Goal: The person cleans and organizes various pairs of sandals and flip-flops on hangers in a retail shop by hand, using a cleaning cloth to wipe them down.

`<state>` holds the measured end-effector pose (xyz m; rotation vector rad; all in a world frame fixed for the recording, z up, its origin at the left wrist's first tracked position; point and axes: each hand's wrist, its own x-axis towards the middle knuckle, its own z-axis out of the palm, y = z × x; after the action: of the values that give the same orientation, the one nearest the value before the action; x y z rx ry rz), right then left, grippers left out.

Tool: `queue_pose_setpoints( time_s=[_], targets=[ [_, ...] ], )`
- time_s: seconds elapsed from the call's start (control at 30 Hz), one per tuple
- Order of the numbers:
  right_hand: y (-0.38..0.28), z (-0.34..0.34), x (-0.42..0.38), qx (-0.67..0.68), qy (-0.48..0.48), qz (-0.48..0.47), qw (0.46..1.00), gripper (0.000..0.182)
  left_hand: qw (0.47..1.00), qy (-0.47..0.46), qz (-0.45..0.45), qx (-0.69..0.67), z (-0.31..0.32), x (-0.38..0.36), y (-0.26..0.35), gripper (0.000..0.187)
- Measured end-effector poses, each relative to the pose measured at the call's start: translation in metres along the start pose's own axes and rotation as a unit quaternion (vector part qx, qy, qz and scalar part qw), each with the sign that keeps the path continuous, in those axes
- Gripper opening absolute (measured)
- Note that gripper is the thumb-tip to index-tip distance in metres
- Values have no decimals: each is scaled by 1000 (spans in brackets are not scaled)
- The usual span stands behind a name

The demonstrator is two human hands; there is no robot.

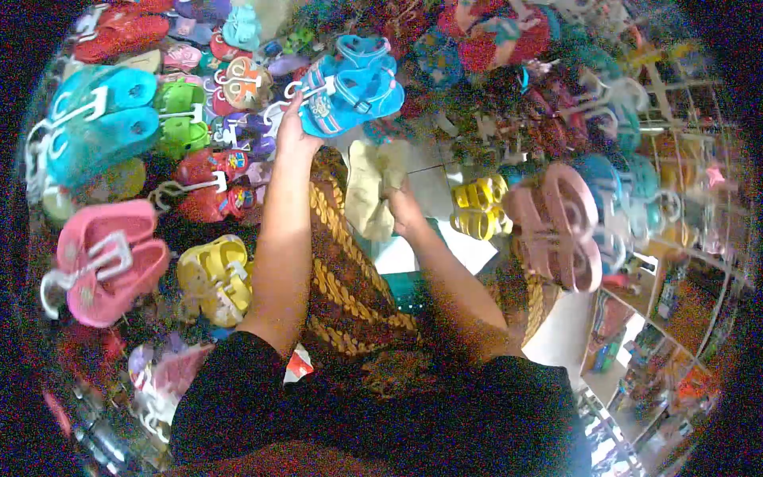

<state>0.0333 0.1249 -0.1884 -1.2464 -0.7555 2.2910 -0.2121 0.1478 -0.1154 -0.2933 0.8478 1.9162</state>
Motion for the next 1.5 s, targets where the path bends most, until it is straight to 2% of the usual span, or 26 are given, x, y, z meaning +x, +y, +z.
queue_pose_setpoints(
  time_s=[0.07, 0.1, 0.13, 0.2, 0.23, 0.27, 0.3, 0.33, 0.4, 0.5, 0.6, 0.63, 0.73, 0.77, 0.87, 0.9, 1.0, 1.03, 1.1, 1.2, 1.3, 1.33, 1.4, 1.47, 1.5],
  targets=[
    [-19, -22, -22, -26, 24, 132, 991, 35, 1000, -23, -7, 4, -8, -10, -5, 38],
    [-61, 7, -69, 33, 0, 116, 993, 34, 999, -31, 11, 12, -8, -17, -8, 38],
    [-71, 12, -91, 64, -27, 76, 995, 39, 999, -13, 28, 13, 1, -33, -10, 36],
    [-85, 20, -129, -134, -13, -110, 985, 41, 998, 24, 61, 14, 22, -68, -17, 32],
    [-88, 14, -140, -295, -28, -253, 921, 40, 997, 30, 73, 2, 25, -74, -20, 31],
    [-91, 7, -150, -441, -38, -385, 810, 40, 995, 32, 99, 12, 30, -84, -24, 30],
    [-95, 6, -161, -533, -11, -471, 703, 42, 992, 33, 123, 21, 44, -108, -29, 30],
    [-107, 19, -184, -540, 9, -433, 722, 50, 988, 34, 146, 31, 56, -131, -36, 30],
    [-119, 30, -199, -565, 62, -461, 682, 56, 983, 25, 175, 52, 65, -159, -51, 32],
    [-129, 46, -198, -568, 138, -487, 649, 55, 979, 13, 196, 54, 88, -207, -68, 27],
    [-128, 57, -201, -574, 156, -429, 680, 54, 970, 28, 231, 70, 95, -228, -75, 26],
    [-133, 61, -209, -575, 147, -378, 711, 52, 968, 25, 240, 71, 100, -238, -73, 27],
    [-125, 53, -199, -571, 123, -342, 736, 55, 965, 43, 244, 86, 100, -246, -74, 27],
    [-124, 45, -192, -562, 46, -357, 744, 58, 967, 29, 236, 93, 98, -248, -76, 27],
    [-129, 26, -188, -557, -96, -322, 760, 62, 959, 19, 247, 137, 95, -252, -72, 33],
    [-129, 22, -188, -523, -125, -321, 780, 65, 956, 13, 260, 132, 96, -251, -72, 30],
    [-121, 11, -185, -493, -172, -383, 762, 62, 953, -15, 279, 121, 86, -242, -64, 29],
    [-127, 14, -195, -520, -162, -364, 756, 58, 960, 6, 246, 131, 86, -243, -60, 30],
    [-143, 20, -219, -570, -138, -329, 740, 50, 969, -20, 219, 117, 79, -237, -56, 32],
    [-151, 17, -224, -552, -157, -397, 716, 46, 973, -58, 197, 102, 71, -230, -51, 37],
    [-174, 6, -242, -575, -250, -230, 744, 41, 970, -37, 197, 135, 75, -243, -37, 38],
    [-171, -7, -241, -537, -293, -160, 775, 37, 972, -67, 170, 149, 68, -239, -22, 37],
    [-172, -31, -250, -461, -309, -165, 815, 37, 966, -79, 134, 206, 60, -242, 6, 35],
    [-180, -47, -271, -306, -245, -126, 912, 34, 955, -79, 78, 274, 47, -247, 32, 30],
    [-184, -50, -282, -260, -171, -112, 944, 33, 941, -53, 69, 326, 53, -258, 37, 30]
  ],
)
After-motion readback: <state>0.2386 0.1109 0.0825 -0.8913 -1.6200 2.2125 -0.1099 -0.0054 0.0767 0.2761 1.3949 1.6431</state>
